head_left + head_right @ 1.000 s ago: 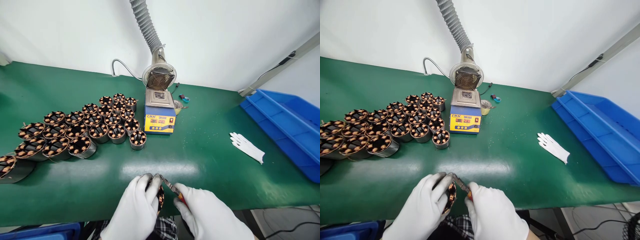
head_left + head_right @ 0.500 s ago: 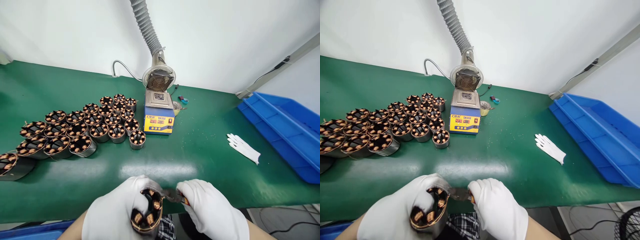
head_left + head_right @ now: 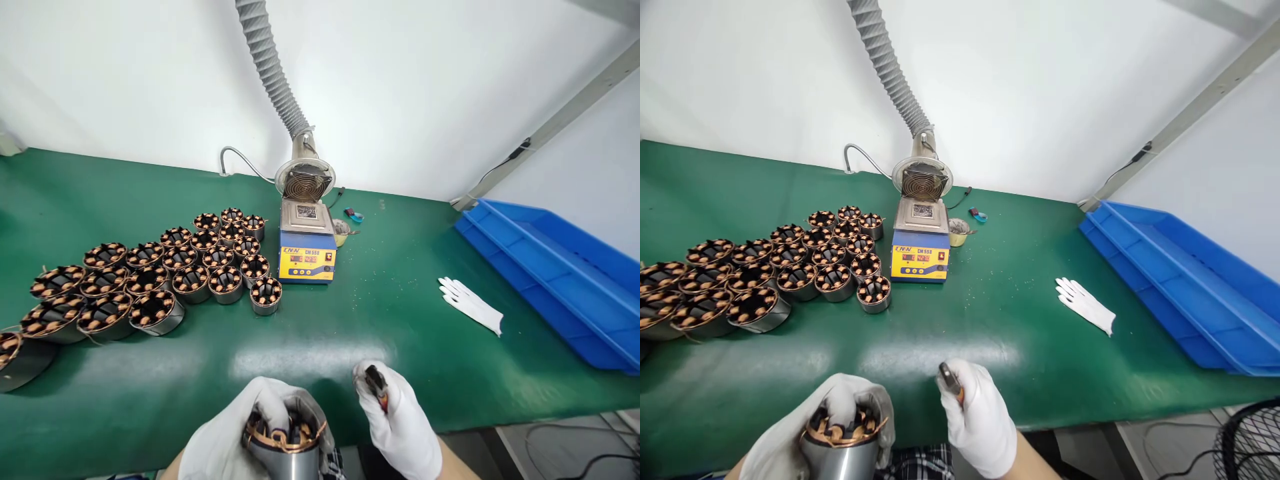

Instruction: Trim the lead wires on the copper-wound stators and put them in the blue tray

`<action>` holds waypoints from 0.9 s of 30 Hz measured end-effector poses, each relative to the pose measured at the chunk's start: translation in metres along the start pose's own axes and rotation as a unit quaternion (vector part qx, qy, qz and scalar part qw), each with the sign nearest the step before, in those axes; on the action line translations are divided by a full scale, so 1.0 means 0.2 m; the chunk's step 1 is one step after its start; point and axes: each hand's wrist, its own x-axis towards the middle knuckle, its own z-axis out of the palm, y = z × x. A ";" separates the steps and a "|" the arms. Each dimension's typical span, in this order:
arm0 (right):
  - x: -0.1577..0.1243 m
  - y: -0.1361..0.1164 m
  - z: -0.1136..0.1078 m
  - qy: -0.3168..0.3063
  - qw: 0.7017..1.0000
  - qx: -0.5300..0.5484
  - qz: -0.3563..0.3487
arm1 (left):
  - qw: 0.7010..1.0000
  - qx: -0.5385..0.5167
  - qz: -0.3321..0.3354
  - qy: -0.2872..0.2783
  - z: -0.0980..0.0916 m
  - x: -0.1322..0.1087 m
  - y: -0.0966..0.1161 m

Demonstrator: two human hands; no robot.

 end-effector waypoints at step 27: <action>0.04 -0.18 0.36 -0.051 0.578 0.739 0.343 | 0.826 0.543 -0.051 0.141 -0.15 0.16 -0.08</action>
